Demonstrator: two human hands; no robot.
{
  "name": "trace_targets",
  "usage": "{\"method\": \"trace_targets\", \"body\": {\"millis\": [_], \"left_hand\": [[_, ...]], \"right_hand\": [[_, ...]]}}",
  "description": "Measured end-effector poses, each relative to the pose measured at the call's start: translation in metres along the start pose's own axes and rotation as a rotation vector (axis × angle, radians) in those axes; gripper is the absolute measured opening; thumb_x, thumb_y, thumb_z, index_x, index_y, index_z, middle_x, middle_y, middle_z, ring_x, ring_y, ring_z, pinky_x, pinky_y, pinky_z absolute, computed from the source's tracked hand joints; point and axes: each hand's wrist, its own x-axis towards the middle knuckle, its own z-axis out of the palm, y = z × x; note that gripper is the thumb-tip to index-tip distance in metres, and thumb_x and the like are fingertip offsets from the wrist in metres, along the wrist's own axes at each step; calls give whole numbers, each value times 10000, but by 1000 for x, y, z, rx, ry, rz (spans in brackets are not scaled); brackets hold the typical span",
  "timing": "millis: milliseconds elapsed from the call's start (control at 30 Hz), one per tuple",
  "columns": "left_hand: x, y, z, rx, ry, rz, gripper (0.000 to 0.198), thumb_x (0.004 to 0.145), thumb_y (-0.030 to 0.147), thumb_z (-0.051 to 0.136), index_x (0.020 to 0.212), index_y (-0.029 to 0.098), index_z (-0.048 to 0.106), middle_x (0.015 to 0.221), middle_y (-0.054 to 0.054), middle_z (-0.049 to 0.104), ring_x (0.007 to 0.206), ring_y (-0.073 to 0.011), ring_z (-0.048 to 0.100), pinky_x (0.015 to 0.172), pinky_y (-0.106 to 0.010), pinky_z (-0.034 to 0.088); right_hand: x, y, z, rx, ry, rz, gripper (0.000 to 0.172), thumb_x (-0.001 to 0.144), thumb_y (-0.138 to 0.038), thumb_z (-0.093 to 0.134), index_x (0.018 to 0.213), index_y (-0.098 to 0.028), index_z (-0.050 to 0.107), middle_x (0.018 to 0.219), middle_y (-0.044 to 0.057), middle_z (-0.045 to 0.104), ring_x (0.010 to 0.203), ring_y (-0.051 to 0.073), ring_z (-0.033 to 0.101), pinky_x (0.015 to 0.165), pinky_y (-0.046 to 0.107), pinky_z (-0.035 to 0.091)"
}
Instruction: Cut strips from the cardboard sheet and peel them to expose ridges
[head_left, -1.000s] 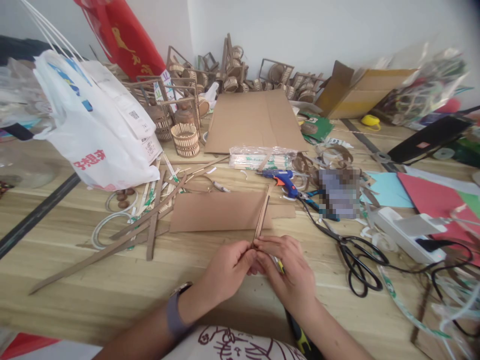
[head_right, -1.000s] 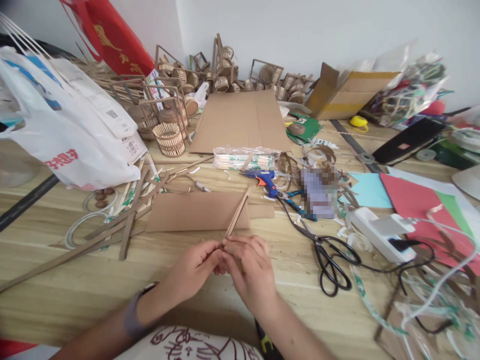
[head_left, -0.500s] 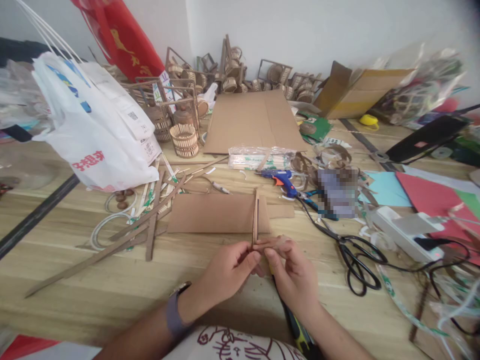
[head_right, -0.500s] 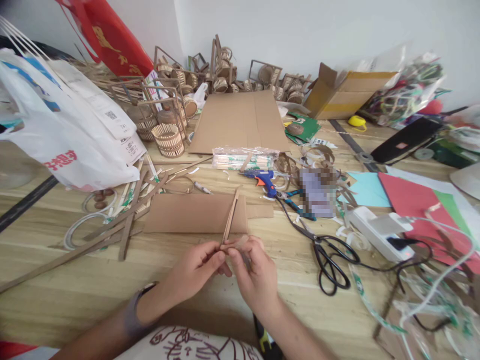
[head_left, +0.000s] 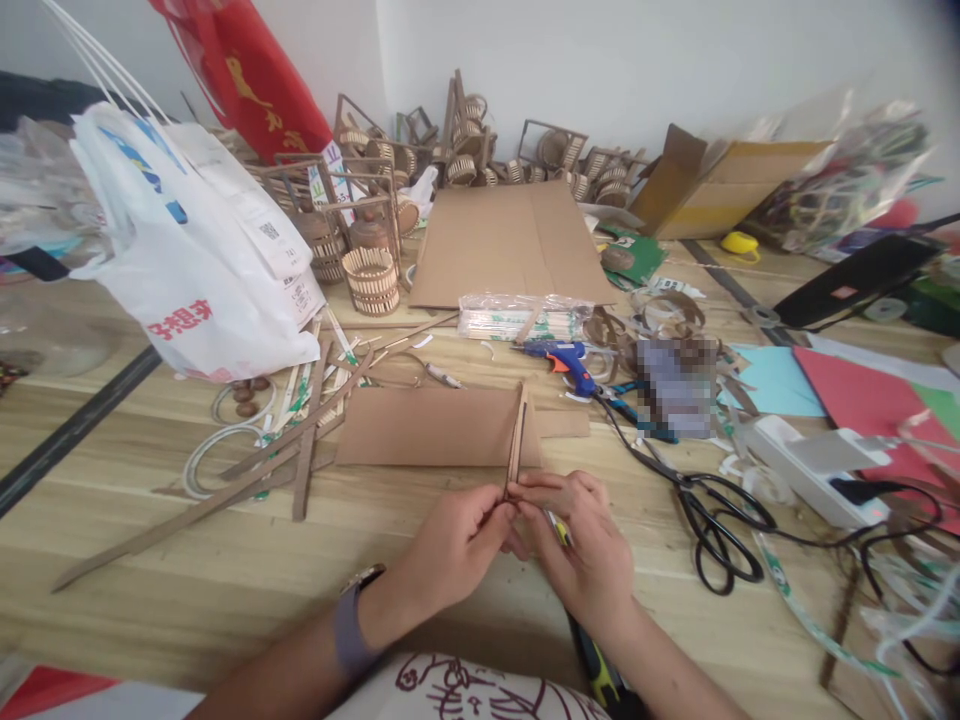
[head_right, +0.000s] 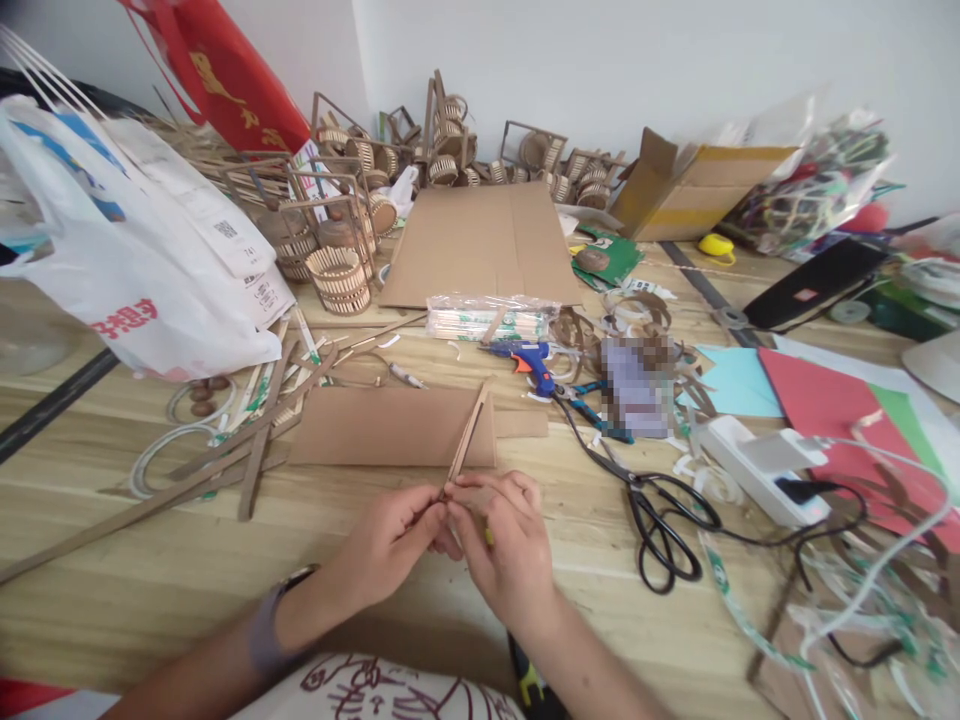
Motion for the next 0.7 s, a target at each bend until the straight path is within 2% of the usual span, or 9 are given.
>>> {"method": "trace_targets", "body": {"millis": [100, 167, 233, 367, 500, 700], "left_hand": [[-1, 3, -1, 38, -30, -4, 300, 991, 352, 426, 844, 163, 607, 751, -65, 753, 667, -175, 687, 587, -227, 453], [-1, 4, -1, 51, -22, -13, 306, 985, 344, 438, 805, 165, 608, 752, -62, 754, 660, -170, 678, 577, -224, 440], [0, 3, -1, 17, -4, -19, 302, 981, 351, 445, 845, 158, 633, 767, -64, 753, 685, -175, 687, 605, -228, 459], [3, -2, -1, -73, -4, -11, 352, 977, 421, 452, 935, 140, 661, 813, -78, 745, 753, -195, 705, 681, -252, 500], [4, -5, -1, -56, 15, -8, 387, 970, 454, 441, 863, 143, 644, 811, -85, 724, 742, -199, 686, 663, -258, 495], [5, -2, -2, 26, 63, -35, 348, 970, 400, 431, 815, 155, 622, 771, -70, 715, 700, -184, 667, 627, -245, 467]], "right_hand": [[-3, 0, 0, 127, 31, 250, 113, 971, -259, 543, 874, -252, 601, 838, 23, 747, 786, 182, 714, 689, 322, 527], [-5, 1, 0, 200, 40, 342, 151, 981, -297, 526, 858, -249, 599, 851, 34, 740, 785, 180, 715, 662, 305, 548], [-6, 2, 1, 204, 33, 309, 132, 974, -288, 541, 872, -251, 616, 873, 34, 746, 828, 182, 716, 702, 309, 556], [-2, 0, -1, 98, 11, 122, 81, 945, -215, 583, 939, -266, 647, 877, 16, 760, 843, 186, 713, 760, 338, 531], [1, -1, -2, 38, -24, 7, 116, 943, -174, 566, 986, -264, 626, 878, 15, 765, 836, 197, 719, 768, 363, 497], [1, 3, 2, -81, -53, -65, 47, 948, -219, 584, 978, -246, 609, 945, 36, 768, 905, 213, 708, 796, 372, 464]]}}
